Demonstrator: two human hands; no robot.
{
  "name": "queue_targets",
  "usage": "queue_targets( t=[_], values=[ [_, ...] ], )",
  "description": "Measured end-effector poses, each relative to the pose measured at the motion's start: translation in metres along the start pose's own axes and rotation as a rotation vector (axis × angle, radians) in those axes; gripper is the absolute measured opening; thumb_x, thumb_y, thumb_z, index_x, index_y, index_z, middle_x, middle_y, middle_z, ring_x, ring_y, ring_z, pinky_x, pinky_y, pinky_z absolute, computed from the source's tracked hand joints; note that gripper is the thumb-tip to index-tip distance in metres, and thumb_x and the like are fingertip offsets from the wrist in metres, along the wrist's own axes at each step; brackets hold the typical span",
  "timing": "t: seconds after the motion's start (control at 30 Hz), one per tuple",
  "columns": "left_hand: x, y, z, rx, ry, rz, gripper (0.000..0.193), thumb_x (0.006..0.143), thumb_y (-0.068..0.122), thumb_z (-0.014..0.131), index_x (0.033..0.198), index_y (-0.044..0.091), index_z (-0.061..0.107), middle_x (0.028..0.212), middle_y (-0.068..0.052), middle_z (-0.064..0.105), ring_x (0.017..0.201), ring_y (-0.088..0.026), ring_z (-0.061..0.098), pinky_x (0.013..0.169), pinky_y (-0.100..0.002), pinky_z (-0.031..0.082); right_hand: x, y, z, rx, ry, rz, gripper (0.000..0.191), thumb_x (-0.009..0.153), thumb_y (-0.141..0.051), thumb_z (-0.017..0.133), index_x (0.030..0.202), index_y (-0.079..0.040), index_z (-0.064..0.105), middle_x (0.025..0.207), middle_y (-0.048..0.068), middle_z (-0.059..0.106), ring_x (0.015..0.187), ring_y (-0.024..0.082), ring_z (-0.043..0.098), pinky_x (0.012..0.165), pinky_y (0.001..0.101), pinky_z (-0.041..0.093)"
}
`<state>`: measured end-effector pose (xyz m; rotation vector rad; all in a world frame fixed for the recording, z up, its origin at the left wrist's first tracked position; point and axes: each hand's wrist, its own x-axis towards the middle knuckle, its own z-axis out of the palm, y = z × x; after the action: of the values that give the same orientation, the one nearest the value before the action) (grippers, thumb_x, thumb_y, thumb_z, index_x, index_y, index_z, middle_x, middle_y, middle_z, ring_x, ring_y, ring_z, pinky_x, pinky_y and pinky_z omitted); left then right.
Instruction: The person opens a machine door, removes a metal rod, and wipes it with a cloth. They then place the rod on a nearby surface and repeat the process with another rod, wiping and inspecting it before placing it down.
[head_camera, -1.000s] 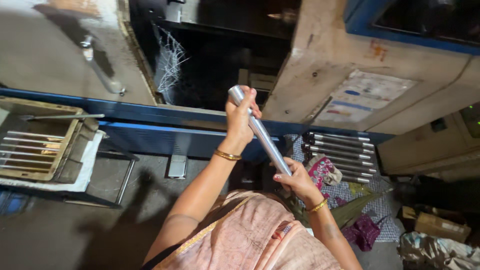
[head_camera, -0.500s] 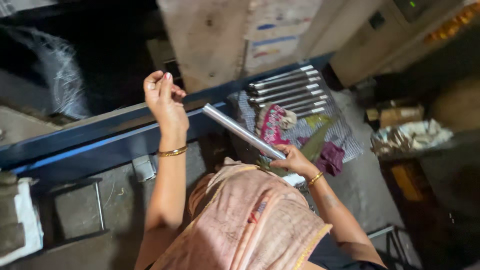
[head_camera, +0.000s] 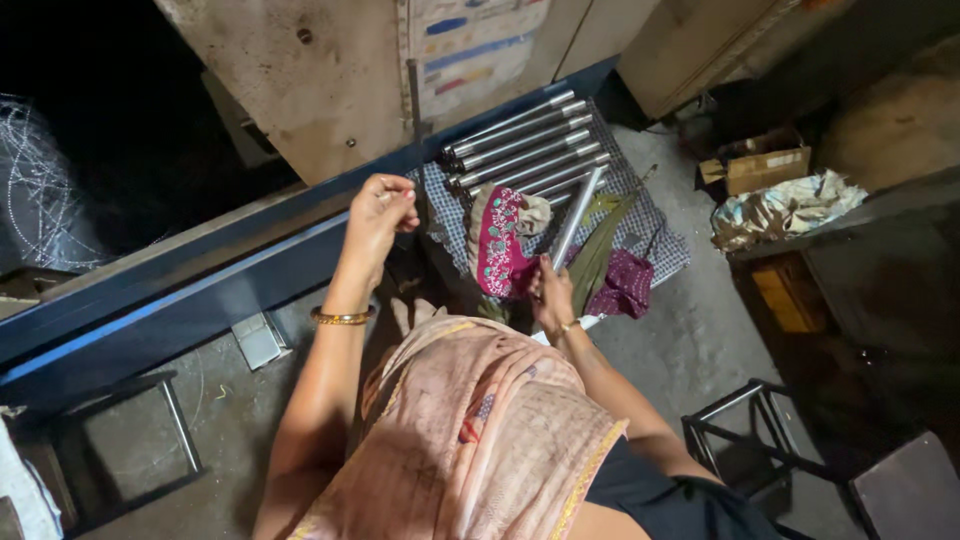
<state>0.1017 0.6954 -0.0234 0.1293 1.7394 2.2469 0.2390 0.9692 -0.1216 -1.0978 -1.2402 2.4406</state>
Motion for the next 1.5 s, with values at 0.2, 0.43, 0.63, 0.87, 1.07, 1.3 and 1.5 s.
queue_targets(
  t=[0.2, 0.43, 0.63, 0.87, 1.07, 1.3, 1.5],
  values=[
    [0.004, -0.016, 0.001, 0.077, -0.066, -0.060, 0.016, 0.101, 0.014, 0.061, 0.114, 0.006, 0.061, 0.085, 0.000, 0.066, 0.075, -0.008, 0.061, 0.068, -0.022, 0.049, 0.019, -0.002, 0.036, -0.044, 0.271, -0.136, 0.022, 0.097, -0.022, 0.072, 0.094, -0.011, 0.053, 0.065, 0.001, 0.054, 0.045, 0.011, 0.048, 0.038, 0.0263, 0.038],
    [0.004, -0.044, -0.014, 0.155, -0.022, -0.111, 0.016, 0.099, 0.014, 0.061, 0.113, 0.007, 0.062, 0.087, -0.003, 0.069, 0.075, -0.010, 0.065, 0.068, -0.024, 0.051, 0.038, -0.002, 0.052, -0.103, 0.303, -0.123, 0.027, 0.094, -0.016, 0.072, 0.099, -0.008, 0.047, 0.065, 0.004, 0.056, 0.044, 0.015, 0.052, 0.038, 0.0309, 0.041],
    [0.001, -0.055, -0.018, 0.163, -0.016, -0.112, 0.018, 0.099, 0.016, 0.062, 0.114, 0.007, 0.063, 0.088, -0.003, 0.070, 0.076, -0.010, 0.065, 0.068, -0.025, 0.052, 0.039, -0.001, 0.038, -0.471, 0.170, -0.310, 0.043, 0.083, -0.006, 0.077, 0.111, 0.001, 0.045, 0.078, 0.006, 0.061, 0.056, 0.014, 0.060, 0.044, 0.0302, 0.049],
    [-0.003, -0.050, -0.017, 0.188, -0.035, -0.182, 0.020, 0.096, 0.017, 0.063, 0.113, 0.006, 0.064, 0.090, -0.003, 0.070, 0.078, -0.011, 0.065, 0.067, -0.025, 0.051, 0.031, -0.004, 0.040, -1.412, 0.259, -0.360, 0.124, 0.067, -0.029, 0.095, 0.157, -0.004, 0.014, 0.150, 0.032, 0.027, 0.128, 0.050, 0.039, 0.107, 0.0552, 0.037],
    [-0.001, -0.058, -0.007, 0.143, -0.095, -0.104, 0.021, 0.098, 0.017, 0.062, 0.113, 0.003, 0.063, 0.090, -0.005, 0.069, 0.079, -0.012, 0.065, 0.069, -0.026, 0.053, 0.024, 0.006, 0.066, -1.808, -0.391, -0.943, 0.109, 0.071, -0.036, 0.088, 0.156, -0.014, 0.024, 0.165, 0.019, 0.014, 0.141, 0.051, 0.029, 0.113, 0.0618, 0.027],
    [-0.013, -0.051, -0.023, 0.167, -0.139, -0.034, 0.023, 0.102, 0.018, 0.062, 0.115, 0.000, 0.063, 0.092, -0.007, 0.069, 0.083, -0.013, 0.066, 0.075, -0.028, 0.056, 0.035, -0.004, 0.106, -1.444, -0.272, -1.003, 0.046, 0.087, -0.017, 0.077, 0.130, -0.013, 0.059, 0.139, 0.013, 0.054, 0.127, 0.036, 0.049, 0.107, 0.0526, 0.042],
    [-0.023, -0.035, -0.041, 0.184, -0.019, -0.038, 0.025, 0.101, 0.021, 0.063, 0.115, 0.000, 0.063, 0.095, -0.007, 0.071, 0.086, -0.012, 0.067, 0.078, -0.027, 0.057, 0.044, -0.038, 0.094, -0.121, -0.335, -0.111, 0.041, 0.096, -0.011, 0.063, 0.136, -0.010, 0.057, 0.129, 0.018, 0.060, 0.105, 0.030, 0.055, 0.085, 0.0438, 0.048]
  ],
)
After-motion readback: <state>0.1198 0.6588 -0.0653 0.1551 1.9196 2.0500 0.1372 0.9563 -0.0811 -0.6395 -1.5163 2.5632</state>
